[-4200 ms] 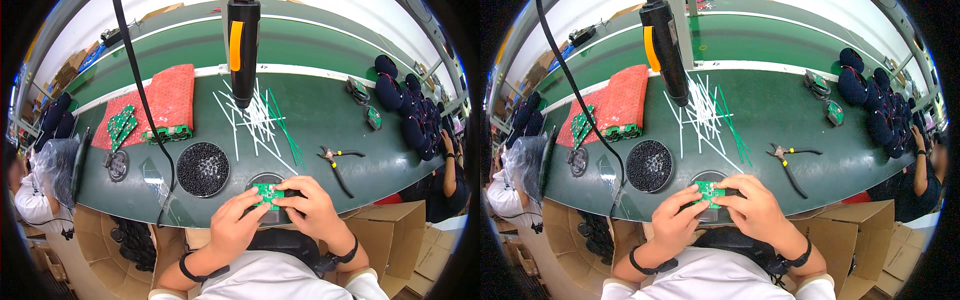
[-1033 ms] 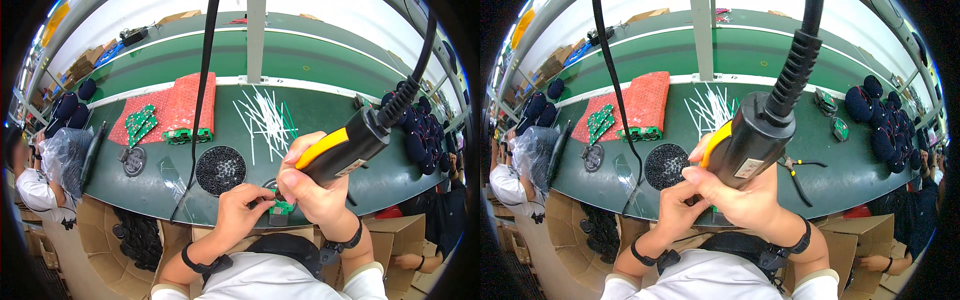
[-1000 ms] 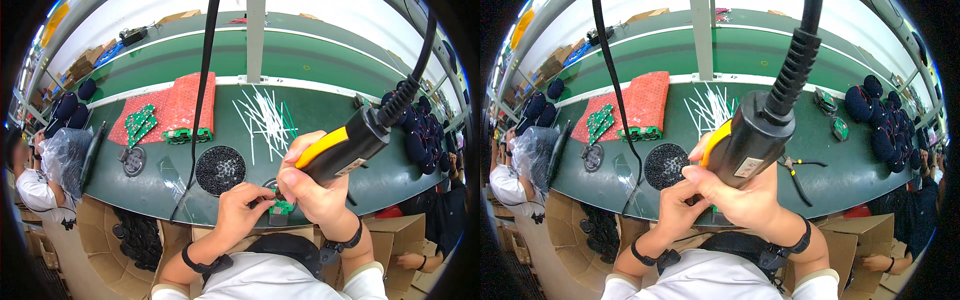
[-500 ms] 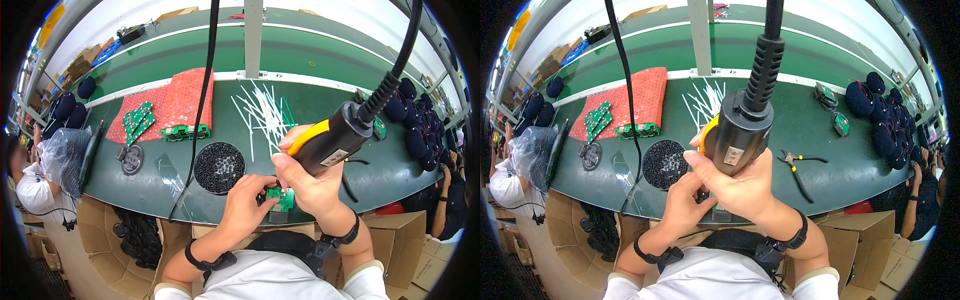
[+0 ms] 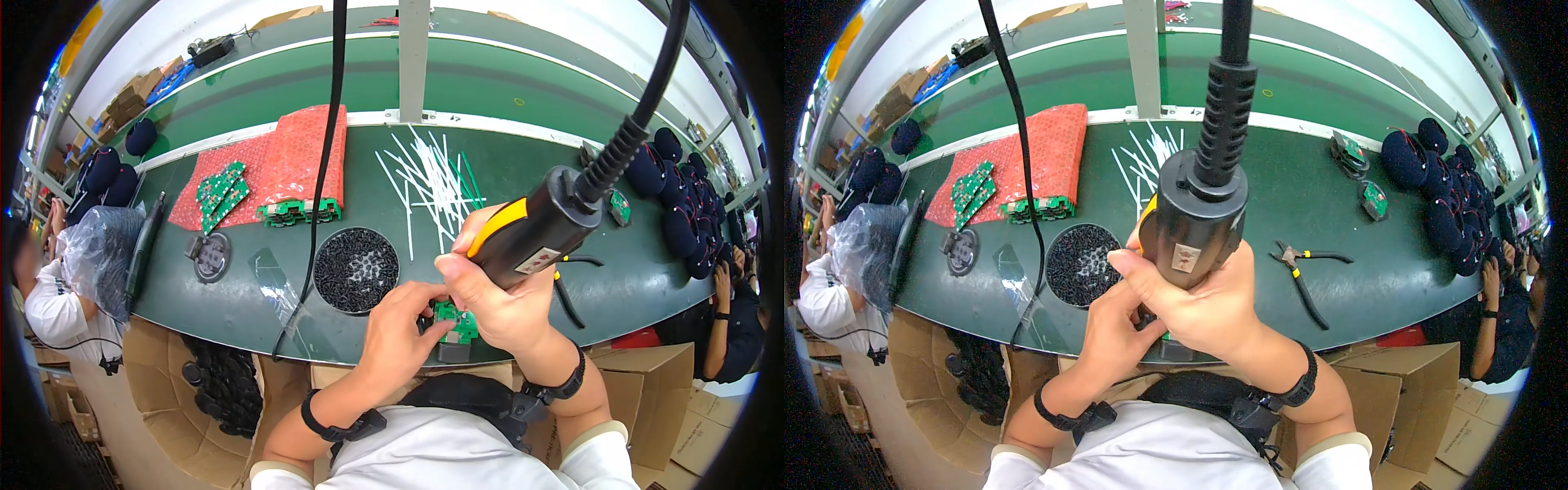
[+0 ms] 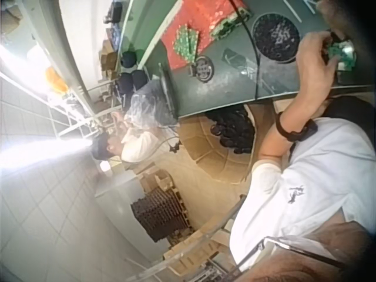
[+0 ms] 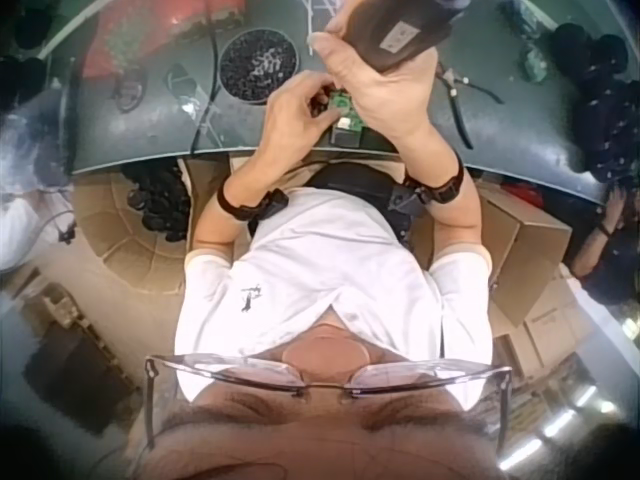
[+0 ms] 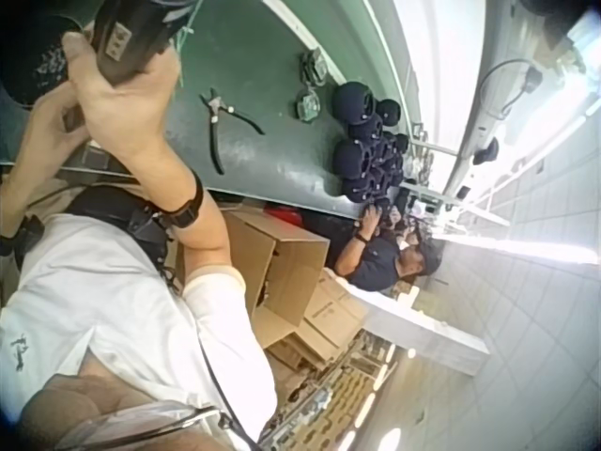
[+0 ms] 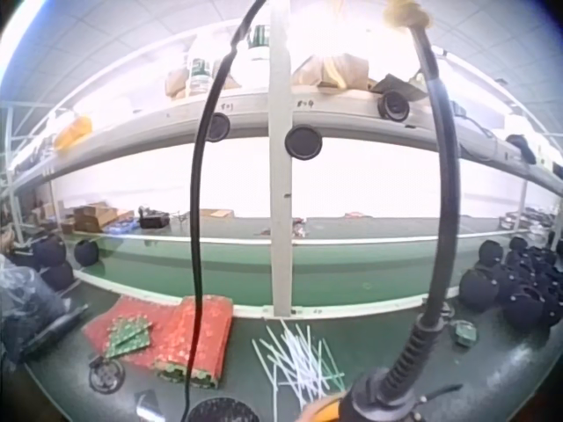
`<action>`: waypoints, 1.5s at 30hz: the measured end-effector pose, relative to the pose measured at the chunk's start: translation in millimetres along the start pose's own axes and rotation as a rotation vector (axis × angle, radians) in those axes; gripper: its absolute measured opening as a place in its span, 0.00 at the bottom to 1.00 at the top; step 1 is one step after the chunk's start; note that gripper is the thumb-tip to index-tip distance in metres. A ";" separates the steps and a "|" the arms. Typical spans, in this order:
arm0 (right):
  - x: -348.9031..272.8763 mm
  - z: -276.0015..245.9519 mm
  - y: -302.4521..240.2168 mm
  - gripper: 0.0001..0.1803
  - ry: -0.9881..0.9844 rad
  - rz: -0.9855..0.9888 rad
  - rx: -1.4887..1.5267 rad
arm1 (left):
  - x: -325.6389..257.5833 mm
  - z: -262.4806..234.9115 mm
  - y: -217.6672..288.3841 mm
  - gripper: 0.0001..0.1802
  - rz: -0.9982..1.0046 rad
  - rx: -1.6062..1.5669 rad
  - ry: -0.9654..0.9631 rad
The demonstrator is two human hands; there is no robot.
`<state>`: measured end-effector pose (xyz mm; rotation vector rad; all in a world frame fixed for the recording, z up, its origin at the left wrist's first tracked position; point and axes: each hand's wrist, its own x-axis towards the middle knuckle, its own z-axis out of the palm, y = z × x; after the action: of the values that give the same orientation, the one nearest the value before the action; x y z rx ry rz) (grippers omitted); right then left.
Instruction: The person assembles electronic components by inserting circuit boards into dark blue fabric cases. They use a heat gun to secure the boards and pliers to cut zip ties, repeating this process for multiple units on a green workbench.
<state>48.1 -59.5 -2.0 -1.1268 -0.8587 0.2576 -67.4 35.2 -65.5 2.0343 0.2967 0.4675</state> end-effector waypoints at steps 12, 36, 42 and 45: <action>-2.6 -2.2 -2.1 0.17 -0.037 0.040 0.001 | -0.5 -0.9 0.4 0.24 0.011 -0.006 0.018; -100.0 -101.5 8.9 0.20 -0.154 0.616 -0.269 | -8.7 4.3 -2.8 0.25 0.070 -0.116 0.004; -86.1 -115.1 -14.3 0.20 -0.007 0.767 -0.001 | -18.6 11.7 -18.6 0.22 0.096 -0.163 0.144; -69.5 -148.6 -20.7 0.19 0.148 0.665 0.045 | -24.0 7.0 -28.3 0.15 0.126 -0.155 0.153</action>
<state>103.3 -210.6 -40.2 -1.3457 -0.3223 0.7268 -86.1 33.8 -98.2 1.8764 0.2184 0.7055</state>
